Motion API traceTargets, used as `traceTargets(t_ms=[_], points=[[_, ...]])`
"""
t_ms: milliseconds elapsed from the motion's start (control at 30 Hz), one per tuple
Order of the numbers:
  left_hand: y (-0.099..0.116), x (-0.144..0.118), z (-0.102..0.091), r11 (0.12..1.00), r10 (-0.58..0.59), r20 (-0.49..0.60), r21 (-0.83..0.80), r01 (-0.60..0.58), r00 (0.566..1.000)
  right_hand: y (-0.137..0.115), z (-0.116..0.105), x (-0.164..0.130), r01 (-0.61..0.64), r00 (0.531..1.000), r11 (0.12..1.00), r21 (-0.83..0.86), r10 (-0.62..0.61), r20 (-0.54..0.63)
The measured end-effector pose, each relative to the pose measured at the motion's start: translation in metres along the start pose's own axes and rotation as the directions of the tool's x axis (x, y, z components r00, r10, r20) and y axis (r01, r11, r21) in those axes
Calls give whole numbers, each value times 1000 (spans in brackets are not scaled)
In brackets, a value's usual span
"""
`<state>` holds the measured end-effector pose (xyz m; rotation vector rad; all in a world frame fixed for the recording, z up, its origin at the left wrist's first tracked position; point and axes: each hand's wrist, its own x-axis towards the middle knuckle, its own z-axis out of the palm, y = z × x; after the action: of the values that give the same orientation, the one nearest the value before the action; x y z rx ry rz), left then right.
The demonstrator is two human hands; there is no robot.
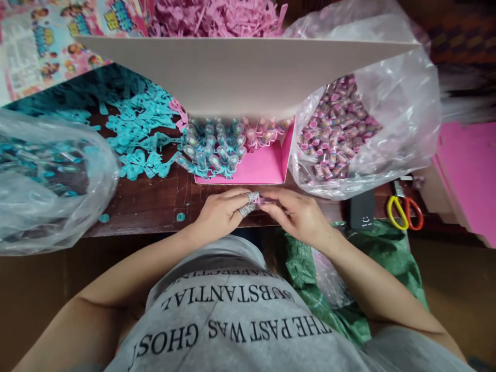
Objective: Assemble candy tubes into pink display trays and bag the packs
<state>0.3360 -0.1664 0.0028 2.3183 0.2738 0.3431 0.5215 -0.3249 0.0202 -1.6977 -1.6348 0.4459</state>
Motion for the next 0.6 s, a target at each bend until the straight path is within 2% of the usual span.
traceTargets(t_ms=[100, 167, 267, 367, 433, 467, 500, 533, 567, 600], points=[[-2, -4, -1, 988, 22, -29, 155, -17, 999, 1, -1, -2, -82, 996, 995, 63, 83, -13], [-2, -5, -3, 971, 19, -29, 240, -12, 999, 3, -3, -3, -87, 996, 995, 46, 88, -19], [-2, -6, -3, 941, 90, -43, 332, -71, 995, 2, -4, -3, -137, 991, 991, 5, 137, 6], [-1, -9, 1, 921, 151, -45, 370, -124, 987, -1, -4, -2, -254, 964, 965, 64, 247, 99], [-2, -10, 3, 932, 134, -40, 345, -112, 990, 3, -10, 0, -308, 943, 944, 116, 287, 169], [-2, -10, 4, 948, 97, -37, 309, -81, 995, 9, -16, 0, -325, 938, 939, 112, 306, 163], [-2, -10, 4, 967, 42, -27, 253, -34, 999, 17, -23, 1, -343, 936, 937, 71, 334, 112], [-3, -9, 3, 984, -27, -11, 177, 29, 1000, 28, -33, 2, -375, 927, 927, -16, 375, 7], [-3, -7, 3, 991, -105, 8, 78, 104, 994, 40, -42, 3, -429, 902, 892, -142, 414, -122], [-3, -6, 3, 982, -182, 39, -41, 183, 983, 54, -51, 4, -499, 864, 819, -282, 446, -235]])
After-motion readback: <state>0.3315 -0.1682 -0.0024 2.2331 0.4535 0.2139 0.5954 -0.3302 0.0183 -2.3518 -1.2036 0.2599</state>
